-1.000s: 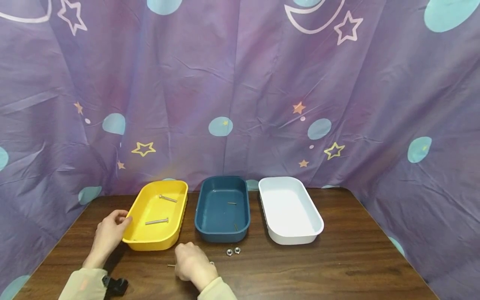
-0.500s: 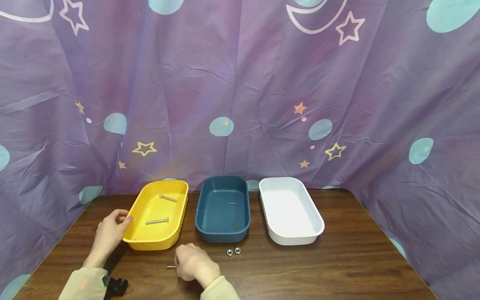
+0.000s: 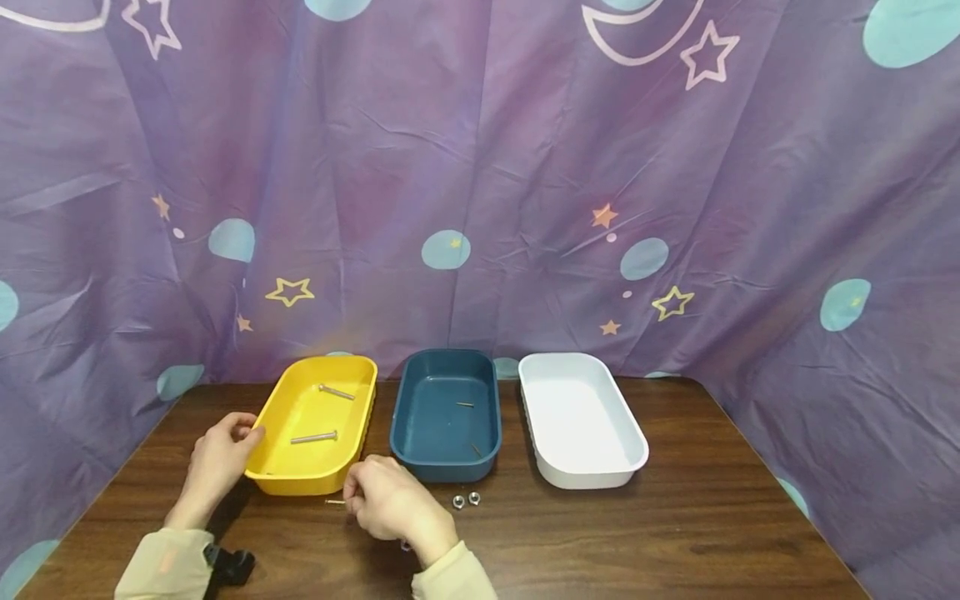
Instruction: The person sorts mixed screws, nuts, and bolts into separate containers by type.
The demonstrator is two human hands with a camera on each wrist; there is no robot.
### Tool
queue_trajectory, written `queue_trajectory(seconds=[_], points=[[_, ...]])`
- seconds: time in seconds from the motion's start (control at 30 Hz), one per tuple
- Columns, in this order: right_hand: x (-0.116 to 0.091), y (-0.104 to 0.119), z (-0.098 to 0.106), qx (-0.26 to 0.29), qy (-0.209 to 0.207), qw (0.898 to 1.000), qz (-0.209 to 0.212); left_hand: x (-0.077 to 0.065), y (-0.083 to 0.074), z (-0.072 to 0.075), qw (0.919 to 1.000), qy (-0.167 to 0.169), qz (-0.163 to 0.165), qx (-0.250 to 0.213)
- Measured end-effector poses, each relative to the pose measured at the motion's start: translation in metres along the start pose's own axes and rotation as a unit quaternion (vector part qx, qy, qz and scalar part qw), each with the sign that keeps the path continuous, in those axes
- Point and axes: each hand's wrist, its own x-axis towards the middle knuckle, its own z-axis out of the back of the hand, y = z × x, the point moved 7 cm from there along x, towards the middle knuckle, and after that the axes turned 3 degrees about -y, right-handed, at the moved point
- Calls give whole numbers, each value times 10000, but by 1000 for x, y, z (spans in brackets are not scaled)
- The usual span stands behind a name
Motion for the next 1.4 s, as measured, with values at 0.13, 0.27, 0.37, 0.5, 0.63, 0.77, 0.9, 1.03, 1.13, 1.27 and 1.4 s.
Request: queue_trajectory(seconds=[0.13, 0.27, 0.37, 0.5, 0.63, 0.77, 0.9, 1.03, 1.13, 1.27, 1.4], points=[[-1, 3, 15, 326, -231, 9991, 138, 0, 0, 3, 10000, -42, -22, 5], [-2, 1, 28, 519, -455, 9975, 134, 1, 1, 4, 10000, -64, -32, 25], [-4, -2, 37, 531, -615, 9967, 77, 1, 1, 3, 10000, -72, -21, 33], [-7, -7, 48, 486, -792, 9956, 80, 1, 1, 5, 10000, -90, -2, 18], [-8, -14, 56, 519, -978, 9938, 80, 2, 1, 7, 9999, -125, -47, 14], [-7, -27, 61, 546, -1184, 9915, 24, 2, 0, 8, 9998, -176, -68, 13], [-9, -48, 66, 511, -1406, 9887, -69, 3, -4, 5, 9998, -172, -117, -12], [-12, -72, 67, 472, -1518, 9869, -261, 4, -8, -3, 9998, -17, -200, -42], [-8, -87, 67, 534, -1530, 9863, -310, 4, -8, -4, 9998, -8, -216, -52], [8, -101, 63, 599, -1496, 9865, -293, 3, -4, 0, 9996, -145, -224, -43], [24, -113, 59, 501, -1374, 9885, -379, 2, -1, 1, 9997, -121, -212, -53]])
